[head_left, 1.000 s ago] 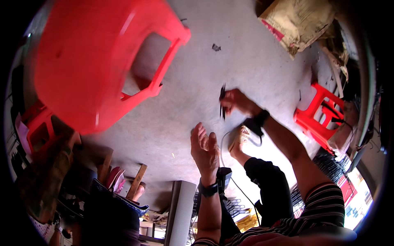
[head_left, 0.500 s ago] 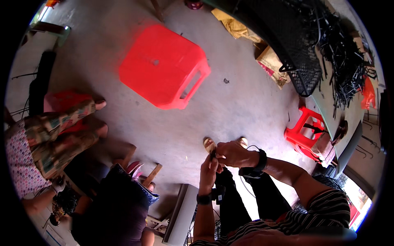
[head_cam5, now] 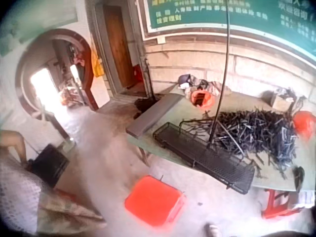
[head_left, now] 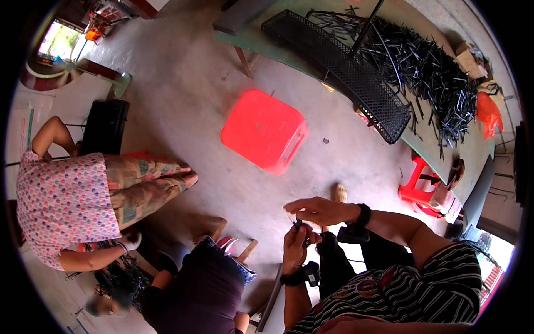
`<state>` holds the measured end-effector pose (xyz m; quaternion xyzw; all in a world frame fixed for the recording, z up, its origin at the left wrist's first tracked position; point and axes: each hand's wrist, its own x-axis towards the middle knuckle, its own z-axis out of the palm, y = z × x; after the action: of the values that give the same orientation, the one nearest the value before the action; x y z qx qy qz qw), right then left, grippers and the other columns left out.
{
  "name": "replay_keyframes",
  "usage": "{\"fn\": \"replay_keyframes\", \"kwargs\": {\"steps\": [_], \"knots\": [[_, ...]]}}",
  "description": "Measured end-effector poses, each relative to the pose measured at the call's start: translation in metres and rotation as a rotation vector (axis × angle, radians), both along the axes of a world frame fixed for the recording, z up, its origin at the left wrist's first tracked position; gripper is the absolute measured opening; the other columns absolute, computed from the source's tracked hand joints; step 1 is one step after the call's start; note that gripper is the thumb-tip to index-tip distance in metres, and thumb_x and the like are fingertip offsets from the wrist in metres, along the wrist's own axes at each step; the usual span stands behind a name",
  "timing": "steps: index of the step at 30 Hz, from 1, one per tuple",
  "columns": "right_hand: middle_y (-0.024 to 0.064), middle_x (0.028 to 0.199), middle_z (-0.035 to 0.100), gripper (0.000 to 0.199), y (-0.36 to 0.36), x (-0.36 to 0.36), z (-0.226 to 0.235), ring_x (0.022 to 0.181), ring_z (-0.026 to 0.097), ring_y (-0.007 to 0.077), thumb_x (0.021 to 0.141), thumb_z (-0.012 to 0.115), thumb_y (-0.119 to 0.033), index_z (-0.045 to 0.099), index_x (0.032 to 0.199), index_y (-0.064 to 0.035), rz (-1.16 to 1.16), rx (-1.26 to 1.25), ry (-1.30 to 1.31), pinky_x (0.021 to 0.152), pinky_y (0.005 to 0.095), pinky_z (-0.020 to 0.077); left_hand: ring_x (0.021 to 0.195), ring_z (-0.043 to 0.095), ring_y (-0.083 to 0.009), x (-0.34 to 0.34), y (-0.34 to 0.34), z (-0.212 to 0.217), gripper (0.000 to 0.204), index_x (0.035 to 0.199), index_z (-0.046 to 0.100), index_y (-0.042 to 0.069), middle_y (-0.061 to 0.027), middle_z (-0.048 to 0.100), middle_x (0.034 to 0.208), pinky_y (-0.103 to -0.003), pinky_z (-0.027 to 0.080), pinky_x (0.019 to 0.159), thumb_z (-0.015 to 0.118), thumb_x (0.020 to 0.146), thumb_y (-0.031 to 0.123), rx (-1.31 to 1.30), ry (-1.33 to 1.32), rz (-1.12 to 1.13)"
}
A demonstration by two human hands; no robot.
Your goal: The person walks through a workshop, picks up a perforated metal sheet, and places it on a table. They then pick up several small metal rods from the floor and the table, sorting them into a bundle by hand.
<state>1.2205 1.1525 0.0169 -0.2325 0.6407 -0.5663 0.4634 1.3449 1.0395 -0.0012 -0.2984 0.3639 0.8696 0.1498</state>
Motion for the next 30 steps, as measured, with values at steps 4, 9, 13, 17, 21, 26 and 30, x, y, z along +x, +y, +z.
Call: {"fn": "replay_keyframes", "kwargs": {"steps": [4, 9, 13, 17, 21, 26, 30], "knots": [[0.0125, 0.077, 0.062, 0.025, -0.018, -0.028, -0.01, 0.068, 0.06, 0.0211, 0.085, 0.046, -0.016, 0.053, 0.103, -0.0003, 0.043, -0.057, 0.087, 0.063, 0.0305, 0.046, 0.059, 0.052, -0.0176, -0.026, -0.014, -0.004, 0.016, 0.09, 0.045, 0.002, -0.0048, 0.048, 0.069, -0.028, 0.044, 0.056, 0.039, 0.091, 0.017, 0.246, 0.011, 0.022], [0.0148, 0.07, 0.06, 0.018, -0.035, -0.074, -0.02, 0.064, 0.059, 0.0248, 0.078, 0.05, -0.012, 0.059, 0.087, 0.0008, 0.044, -0.173, 0.134, 0.058, 0.032, 0.0449, 0.062, 0.051, -0.0181, -0.064, -0.018, -0.001, 0.017, 0.094, 0.047, 0.001, -0.0054, 0.049, 0.068, -0.031, 0.043, 0.06, 0.038, 0.091, 0.015, 0.156, -0.002, 0.121], [0.0134, 0.072, 0.061, 0.019, -0.043, -0.108, -0.016, 0.065, 0.06, 0.025, 0.077, 0.049, -0.011, 0.06, 0.089, -0.0007, 0.034, -0.107, 0.13, 0.06, 0.0325, 0.0454, 0.058, 0.048, -0.0171, -0.101, -0.023, 0.001, 0.016, 0.099, 0.047, 0.001, -0.0063, 0.05, 0.069, -0.031, 0.042, 0.058, 0.039, 0.09, 0.012, 0.097, -0.028, 0.142], [0.0092, 0.092, 0.062, 0.033, -0.048, -0.132, -0.034, 0.078, 0.061, 0.0212, 0.083, 0.051, -0.022, 0.052, 0.112, -0.0059, -0.05, -0.004, -0.013, 0.07, 0.0296, 0.0475, 0.046, 0.032, -0.0085, -0.133, -0.036, -0.004, 0.02, 0.103, 0.046, 0.004, -0.0008, 0.037, 0.059, -0.02, 0.027, 0.04, 0.045, 0.089, 0.018, 0.138, -0.026, 0.192], [0.0096, 0.088, 0.061, 0.027, -0.047, -0.173, -0.076, 0.072, 0.059, 0.0161, 0.081, 0.055, -0.02, 0.056, 0.103, -0.0034, -0.262, 0.14, 0.109, 0.065, 0.0285, 0.0475, 0.04, 0.023, -0.0034, -0.159, -0.074, -0.013, 0.031, 0.111, 0.045, -0.005, 0.0052, 0.026, 0.05, -0.02, 0.019, 0.036, 0.042, 0.09, 0.018, 0.05, -0.132, 0.15], [0.0119, 0.08, 0.062, 0.025, -0.024, -0.219, -0.155, 0.07, 0.059, 0.0198, 0.077, 0.059, -0.021, 0.059, 0.094, -0.0022, -0.516, 0.349, 0.308, 0.064, 0.0301, 0.0474, 0.039, 0.029, -0.0041, -0.178, -0.128, -0.072, 0.026, 0.096, 0.052, -0.004, 0.0036, 0.035, 0.05, -0.02, 0.022, 0.036, 0.044, 0.09, 0.02, -0.293, -0.148, 0.082], [0.0096, 0.082, 0.062, 0.027, -0.023, -0.25, -0.209, 0.075, 0.057, 0.0145, 0.079, 0.057, -0.02, 0.058, 0.094, 0.0012, -0.598, 0.64, 0.312, 0.067, 0.027, 0.0455, 0.041, 0.035, -0.0053, -0.182, -0.155, -0.098, 0.024, 0.089, 0.055, -0.002, 0.0021, 0.041, 0.052, -0.02, 0.027, 0.038, 0.045, 0.089, 0.02, -0.469, -0.193, 0.076]]}}
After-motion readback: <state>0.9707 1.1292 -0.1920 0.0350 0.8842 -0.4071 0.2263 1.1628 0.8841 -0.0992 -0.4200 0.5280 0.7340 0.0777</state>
